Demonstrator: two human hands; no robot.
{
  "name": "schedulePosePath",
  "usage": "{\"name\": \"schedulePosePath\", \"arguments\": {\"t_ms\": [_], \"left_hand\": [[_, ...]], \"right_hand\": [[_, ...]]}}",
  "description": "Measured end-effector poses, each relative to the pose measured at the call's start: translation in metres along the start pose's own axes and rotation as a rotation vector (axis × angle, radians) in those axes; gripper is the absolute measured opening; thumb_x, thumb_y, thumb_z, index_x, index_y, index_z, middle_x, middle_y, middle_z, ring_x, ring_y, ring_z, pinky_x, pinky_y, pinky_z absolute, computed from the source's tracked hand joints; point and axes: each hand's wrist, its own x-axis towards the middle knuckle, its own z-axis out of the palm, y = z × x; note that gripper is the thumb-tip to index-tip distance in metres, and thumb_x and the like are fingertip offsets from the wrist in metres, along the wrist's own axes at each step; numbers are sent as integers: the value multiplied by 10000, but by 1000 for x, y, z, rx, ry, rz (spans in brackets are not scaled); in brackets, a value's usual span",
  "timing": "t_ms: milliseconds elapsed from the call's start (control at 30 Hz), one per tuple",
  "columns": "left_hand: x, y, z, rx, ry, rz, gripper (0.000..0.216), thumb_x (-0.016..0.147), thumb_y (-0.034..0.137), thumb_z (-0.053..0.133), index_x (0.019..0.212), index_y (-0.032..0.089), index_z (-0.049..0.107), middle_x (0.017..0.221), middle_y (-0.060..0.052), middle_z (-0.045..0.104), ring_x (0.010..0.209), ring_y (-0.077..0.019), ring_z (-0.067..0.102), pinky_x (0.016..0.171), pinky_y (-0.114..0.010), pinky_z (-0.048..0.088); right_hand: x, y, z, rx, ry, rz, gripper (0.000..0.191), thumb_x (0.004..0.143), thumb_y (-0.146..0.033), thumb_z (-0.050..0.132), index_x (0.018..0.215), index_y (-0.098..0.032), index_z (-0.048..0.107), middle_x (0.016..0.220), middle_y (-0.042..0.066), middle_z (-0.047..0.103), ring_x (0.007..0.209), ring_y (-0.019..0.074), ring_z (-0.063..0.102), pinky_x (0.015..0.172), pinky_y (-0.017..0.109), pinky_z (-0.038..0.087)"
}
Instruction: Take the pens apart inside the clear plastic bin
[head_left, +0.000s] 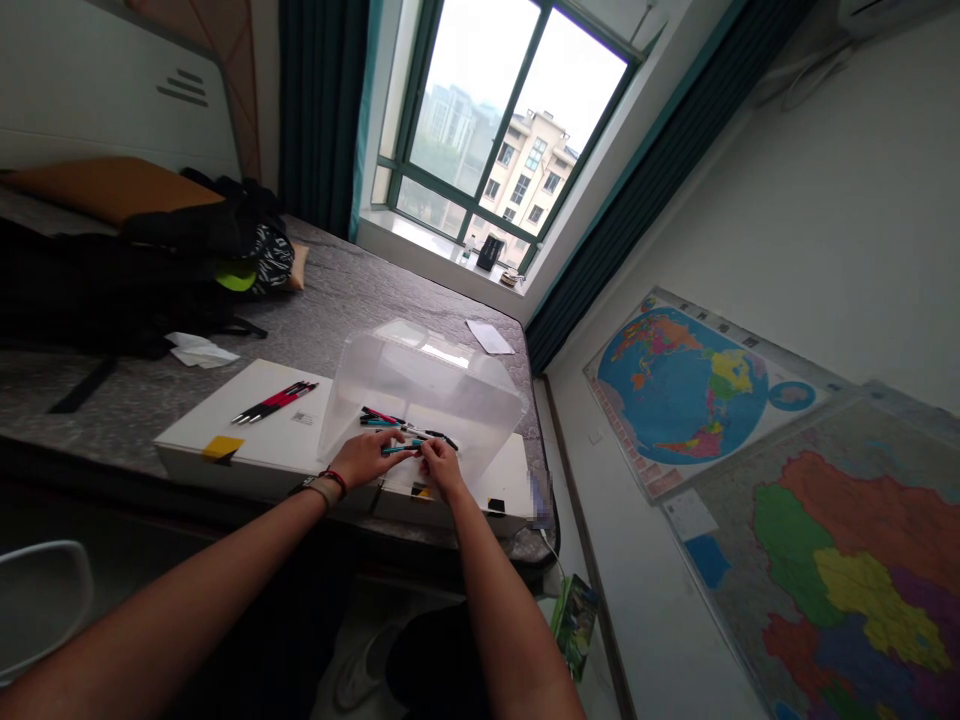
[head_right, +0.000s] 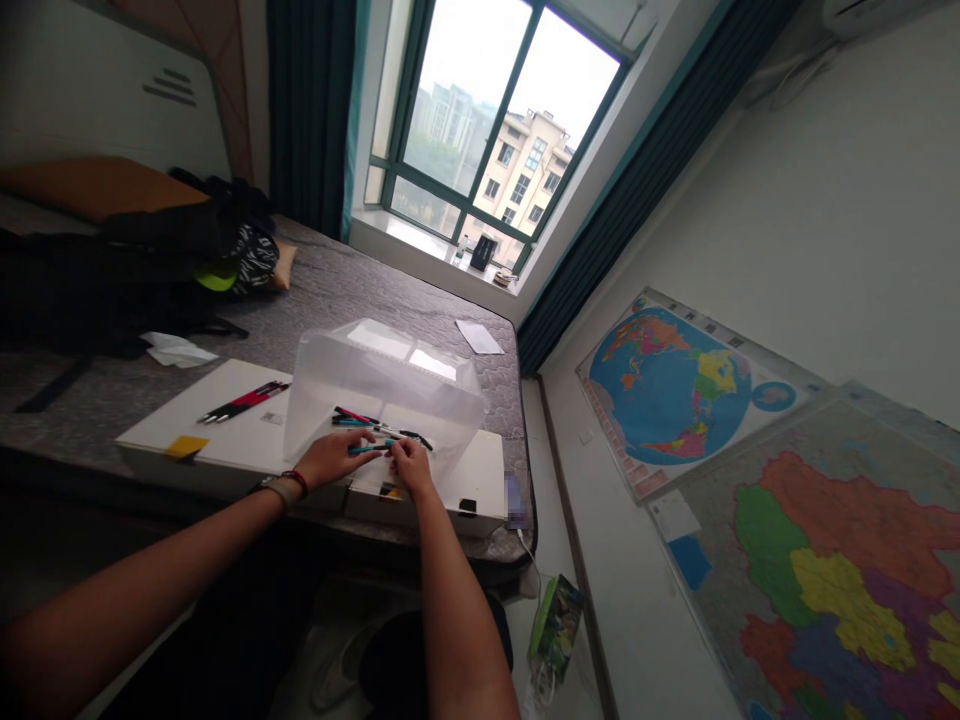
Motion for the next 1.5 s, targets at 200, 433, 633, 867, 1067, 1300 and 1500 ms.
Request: {"name": "schedulePosePath", "arguments": {"t_ms": [200, 433, 633, 867, 1067, 1300, 1500], "left_hand": [[-1, 1, 0, 47, -19, 37, 503, 917, 636, 350, 937, 290, 715, 844, -40, 725, 813, -206, 656, 652, -270, 405], [-2, 3, 0, 62, 0, 36, 525, 899, 660, 364, 883, 263, 709, 776, -55, 695, 763, -206, 638, 651, -273, 405], [-4, 4, 2, 93, 27, 38, 511, 876, 691, 396, 937, 258, 661, 767, -39, 685, 724, -204, 633, 617, -271, 389], [-4, 4, 1, 88, 9, 84, 513, 936, 617, 339, 847, 270, 706, 810, -50, 703, 785, -200, 630, 664, -275, 383], [-4, 4, 1, 71, 7, 69, 524, 946, 590, 333, 781, 262, 706, 791, -57, 703, 781, -199, 626, 685, -278, 387], [-5, 6, 1, 118, 36, 65, 488, 896, 656, 406, 981, 250, 661, 788, -45, 695, 736, -209, 632, 627, -277, 378], [-5, 6, 2, 152, 27, 127, 478, 943, 604, 344, 885, 246, 655, 798, -51, 686, 760, -198, 623, 644, -274, 371]], "right_hand": [[-2, -2, -1, 26, 5, -12, 298, 785, -485, 618, 805, -187, 622, 769, 25, 694, 508, 108, 521, 502, 230, 432], [-3, -2, -1, 49, 23, -11, 272, 769, -455, 642, 826, -189, 637, 745, 17, 690, 499, 111, 516, 506, 238, 437], [-3, -4, -1, 74, 20, -16, 246, 774, -420, 642, 860, -189, 646, 745, 17, 691, 500, 114, 521, 510, 247, 449], [-6, -8, -1, 84, 32, -3, 262, 776, -408, 645, 904, -180, 662, 754, 18, 688, 506, 103, 511, 512, 238, 442], [-6, -9, -2, 106, 40, 9, 273, 760, -405, 664, 902, -172, 672, 748, 16, 679, 515, 98, 501, 520, 237, 434], [-6, -9, -2, 146, 48, 14, 280, 741, -395, 681, 897, -162, 673, 692, -5, 653, 501, 91, 488, 512, 230, 415], [-4, -5, -2, 158, 62, -3, 267, 741, -386, 689, 882, -160, 676, 689, -5, 655, 500, 86, 494, 499, 216, 404]]}}
